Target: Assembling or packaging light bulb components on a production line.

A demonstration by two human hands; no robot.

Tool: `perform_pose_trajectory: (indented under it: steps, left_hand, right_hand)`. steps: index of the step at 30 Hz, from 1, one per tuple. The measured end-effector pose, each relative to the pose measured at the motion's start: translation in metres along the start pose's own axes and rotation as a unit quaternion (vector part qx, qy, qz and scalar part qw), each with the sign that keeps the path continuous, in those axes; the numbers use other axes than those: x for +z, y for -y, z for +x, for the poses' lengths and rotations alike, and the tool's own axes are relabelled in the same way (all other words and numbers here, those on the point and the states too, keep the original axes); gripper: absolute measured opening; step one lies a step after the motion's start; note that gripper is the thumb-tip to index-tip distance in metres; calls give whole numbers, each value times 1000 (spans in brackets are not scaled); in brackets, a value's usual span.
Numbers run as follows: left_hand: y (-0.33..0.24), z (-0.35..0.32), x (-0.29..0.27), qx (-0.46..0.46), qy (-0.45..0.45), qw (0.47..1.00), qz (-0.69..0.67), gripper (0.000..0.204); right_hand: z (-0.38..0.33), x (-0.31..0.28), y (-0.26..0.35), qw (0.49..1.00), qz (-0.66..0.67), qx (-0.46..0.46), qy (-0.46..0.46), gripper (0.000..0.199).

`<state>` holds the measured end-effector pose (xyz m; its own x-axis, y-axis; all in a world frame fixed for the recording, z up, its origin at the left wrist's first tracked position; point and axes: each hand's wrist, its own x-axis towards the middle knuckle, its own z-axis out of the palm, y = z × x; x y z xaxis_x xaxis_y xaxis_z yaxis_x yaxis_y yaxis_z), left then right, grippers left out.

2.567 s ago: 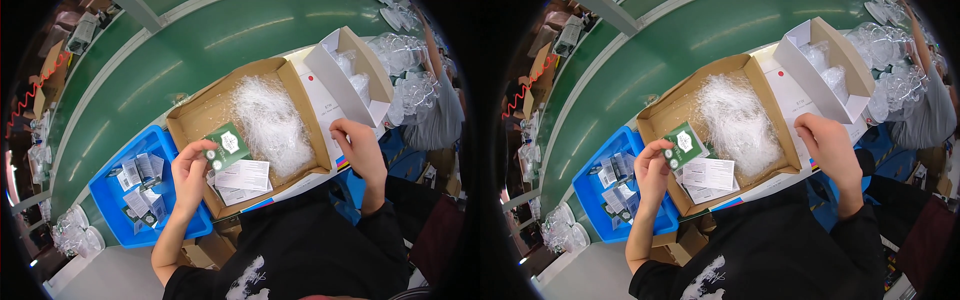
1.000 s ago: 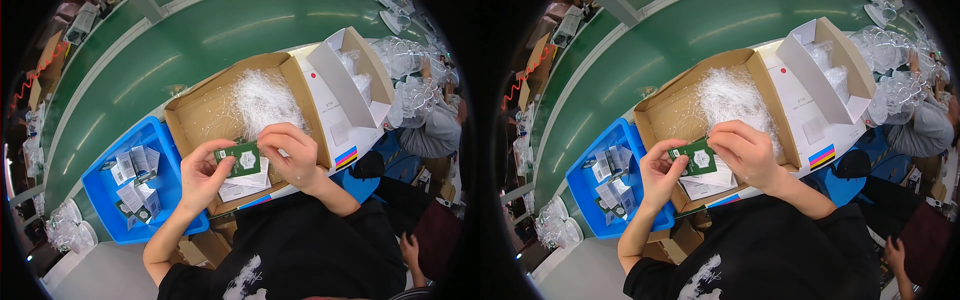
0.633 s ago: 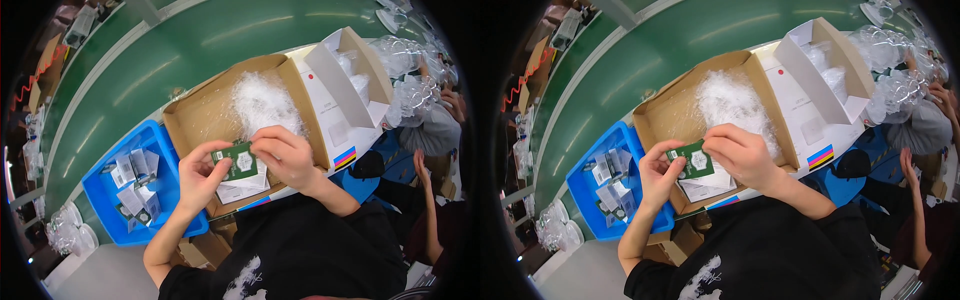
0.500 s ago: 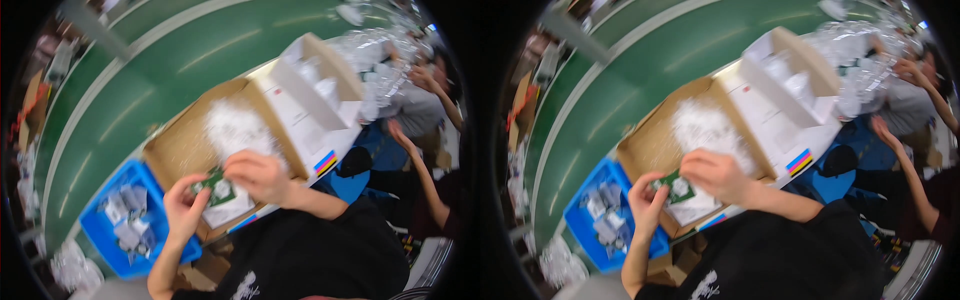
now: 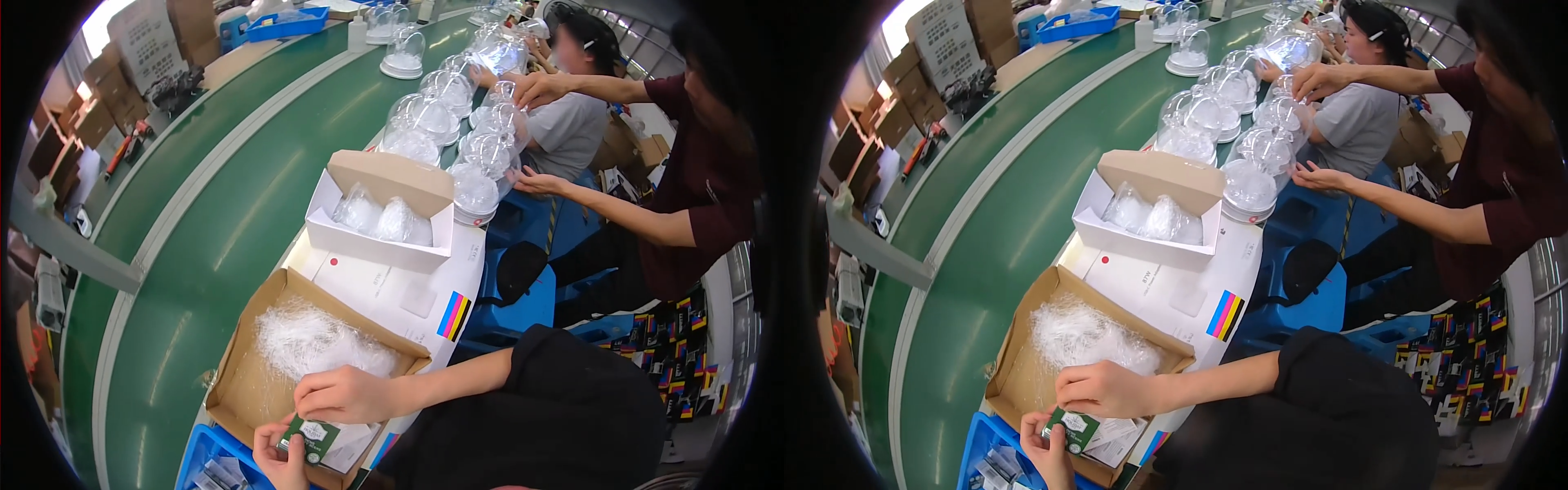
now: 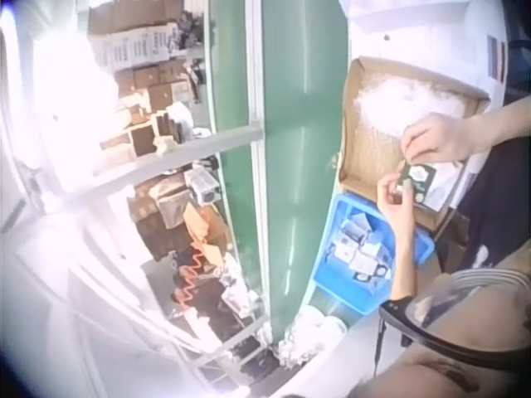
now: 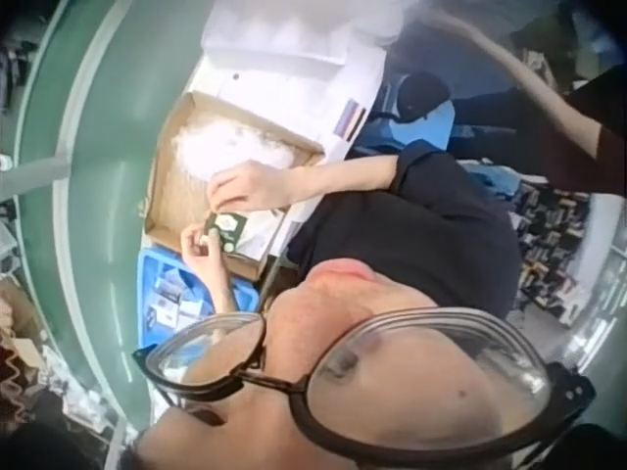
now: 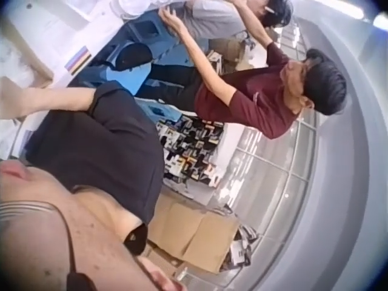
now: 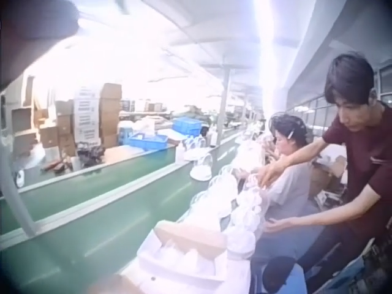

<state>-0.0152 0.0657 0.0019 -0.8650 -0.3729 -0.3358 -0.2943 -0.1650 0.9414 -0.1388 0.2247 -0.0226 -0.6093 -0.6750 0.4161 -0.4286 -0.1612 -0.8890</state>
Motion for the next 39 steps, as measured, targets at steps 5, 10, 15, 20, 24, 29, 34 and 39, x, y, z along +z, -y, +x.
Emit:
perform_pose_trajectory:
  steps: [5, 10, 15, 20, 24, 29, 34, 39]
  left_hand:
    - [1, 0, 3, 25, 4, 1000, 7, 21]
    - [3, 0, 2, 41, -8, 998, 45, 19]
    - [16, 4, -11, 55, 20, 998, -13, 14]
    - [25, 13, -21, -106, -26, 980, -169, 22]
    - [45, 13, -26, -46, 43, 997, -33, 27]
    - [49, 14, -32, -25, 69, 997, 29, 20]
    - [44, 10, -23, -2, 88, 994, 59, 15]
    - [41, 6, -22, 5, 90, 991, 97, 8]
  right_hand:
    - [4, -2, 5, 1000, -4, 6, -6, 6]
    - [4, -6, 2, 1000, 3, 18, 15, 7]
    - [4, -10, 2, 994, 79, 71, 40, 5]
    - [2, -11, 7, 989, 124, 68, 53, 3]
    - [-1, 4, 1, 995, 93, -13, 21, 5]
    - [-1, 4, 3, 997, 62, -25, 35, 8]
    - [-4, 1, 1, 998, 35, -17, 54, 7]
    - [-5, 0, 8, 992, 106, 4, 62, 4]
